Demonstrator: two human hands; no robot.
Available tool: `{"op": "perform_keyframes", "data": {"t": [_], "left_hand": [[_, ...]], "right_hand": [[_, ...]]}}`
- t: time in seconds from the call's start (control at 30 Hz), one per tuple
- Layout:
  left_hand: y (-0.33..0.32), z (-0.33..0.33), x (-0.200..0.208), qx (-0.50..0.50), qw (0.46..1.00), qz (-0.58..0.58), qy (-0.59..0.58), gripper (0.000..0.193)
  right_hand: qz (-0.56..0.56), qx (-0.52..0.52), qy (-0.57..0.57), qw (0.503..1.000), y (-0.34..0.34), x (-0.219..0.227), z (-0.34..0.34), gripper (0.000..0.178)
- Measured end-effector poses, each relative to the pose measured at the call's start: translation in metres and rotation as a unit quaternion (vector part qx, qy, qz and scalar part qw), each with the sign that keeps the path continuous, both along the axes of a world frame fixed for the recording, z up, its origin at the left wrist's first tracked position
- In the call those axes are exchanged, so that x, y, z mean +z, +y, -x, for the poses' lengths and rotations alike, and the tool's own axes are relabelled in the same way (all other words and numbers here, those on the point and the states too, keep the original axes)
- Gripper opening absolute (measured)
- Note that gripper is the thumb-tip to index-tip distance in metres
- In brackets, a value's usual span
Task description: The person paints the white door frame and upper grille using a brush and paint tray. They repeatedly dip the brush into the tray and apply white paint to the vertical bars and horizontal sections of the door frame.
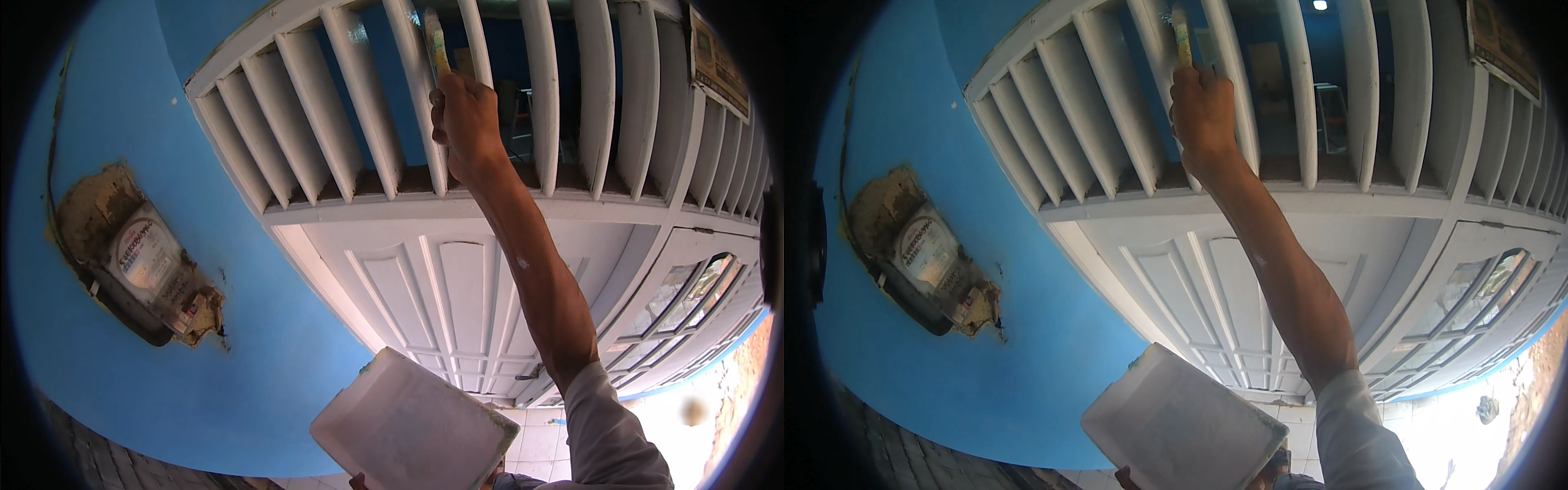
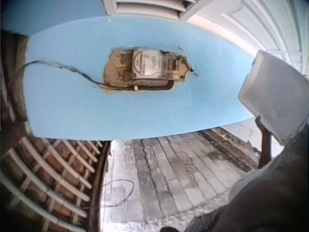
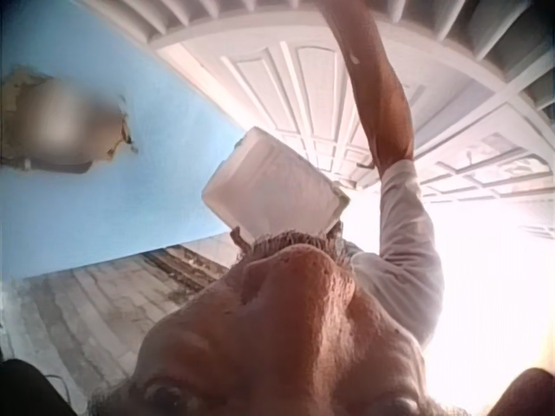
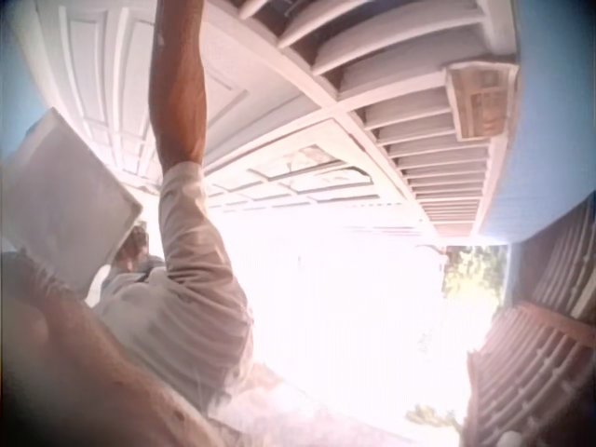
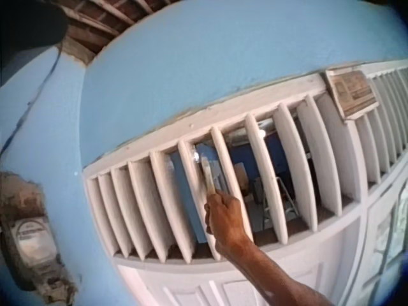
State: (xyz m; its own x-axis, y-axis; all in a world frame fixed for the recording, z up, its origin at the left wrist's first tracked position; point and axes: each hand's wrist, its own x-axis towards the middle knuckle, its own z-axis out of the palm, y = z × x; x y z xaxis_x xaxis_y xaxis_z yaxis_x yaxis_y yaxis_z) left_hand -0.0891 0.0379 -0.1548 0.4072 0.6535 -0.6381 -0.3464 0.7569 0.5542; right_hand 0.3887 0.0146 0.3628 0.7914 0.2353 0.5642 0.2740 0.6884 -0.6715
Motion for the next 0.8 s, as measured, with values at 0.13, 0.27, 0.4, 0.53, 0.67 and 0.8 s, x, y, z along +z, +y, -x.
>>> {"op": "perform_keyframes", "data": {"t": [0.13,0.27,0.4,0.53,0.67,0.8], "left_hand": [[-0.001,-0.008,0.017,0.012,0.999,0.024,-0.032,0.074],[0.008,-0.002,-0.014,0.007,1.0,-0.018,-0.016,0.07],[0.011,0.0,-0.017,0.017,1.0,-0.001,0.006,0.066],[0.014,-0.002,-0.003,-0.028,0.997,-0.069,-0.008,0.062],[0.011,-0.014,0.011,-0.022,0.998,-0.06,-0.024,0.064],[0.009,-0.02,0.028,-0.023,0.997,-0.068,-0.03,0.065]], "right_hand": [[0.02,-0.044,0.015,0.999,0.012,0.019,-0.014,0.026],[0.014,-0.091,-0.047,0.995,0.011,0.029,-0.024,0.022],[-0.005,-0.136,-0.119,0.984,0.01,-0.002,-0.011,0.025],[0.013,-0.12,-0.071,0.99,0.01,-0.008,-0.017,0.021],[0.039,-0.103,-0.035,0.993,0.013,0.013,-0.026,0.02],[0.007,-0.124,-0.127,0.984,0.008,0.015,-0.022,0.019]]}}
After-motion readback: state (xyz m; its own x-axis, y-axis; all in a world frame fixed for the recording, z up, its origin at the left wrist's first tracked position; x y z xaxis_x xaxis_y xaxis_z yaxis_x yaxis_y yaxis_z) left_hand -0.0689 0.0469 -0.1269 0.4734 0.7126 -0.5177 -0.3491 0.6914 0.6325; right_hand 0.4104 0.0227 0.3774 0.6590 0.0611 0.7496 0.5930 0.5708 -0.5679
